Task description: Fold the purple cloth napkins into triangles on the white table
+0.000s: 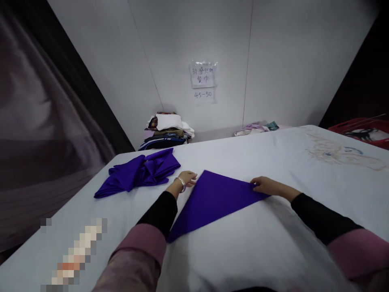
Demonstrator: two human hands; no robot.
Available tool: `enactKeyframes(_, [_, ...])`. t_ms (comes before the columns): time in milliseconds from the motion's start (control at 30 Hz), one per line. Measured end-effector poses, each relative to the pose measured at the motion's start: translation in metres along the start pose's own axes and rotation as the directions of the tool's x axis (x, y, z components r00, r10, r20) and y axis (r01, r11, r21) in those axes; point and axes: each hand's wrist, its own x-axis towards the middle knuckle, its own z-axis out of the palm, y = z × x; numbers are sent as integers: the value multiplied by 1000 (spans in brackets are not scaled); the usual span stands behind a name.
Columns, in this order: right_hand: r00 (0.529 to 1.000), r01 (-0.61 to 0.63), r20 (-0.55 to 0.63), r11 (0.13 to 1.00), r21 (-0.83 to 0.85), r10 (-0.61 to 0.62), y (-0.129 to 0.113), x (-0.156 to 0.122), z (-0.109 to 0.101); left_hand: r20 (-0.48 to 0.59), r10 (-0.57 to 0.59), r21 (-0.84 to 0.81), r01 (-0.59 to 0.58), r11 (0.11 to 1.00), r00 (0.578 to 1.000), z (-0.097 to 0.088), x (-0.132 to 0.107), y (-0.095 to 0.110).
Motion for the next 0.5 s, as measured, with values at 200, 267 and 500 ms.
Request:
enactKeyframes(200, [981, -33, -185, 896, -443, -55, 21, 0, 9, -182, 219, 333, -150, 931, 959, 4, -11, -52])
enactKeyframes(267, [951, 76, -217, 847, -526, -220, 9, -3, 11, -138, 315, 404, -237, 884, 939, 16, -23, -57])
enactKeyframes(500, [803, 498, -101, 754, -429, -588, -67, 30, 71, 173, 463, 800, -398, 449, 869, 77, -15, -37])
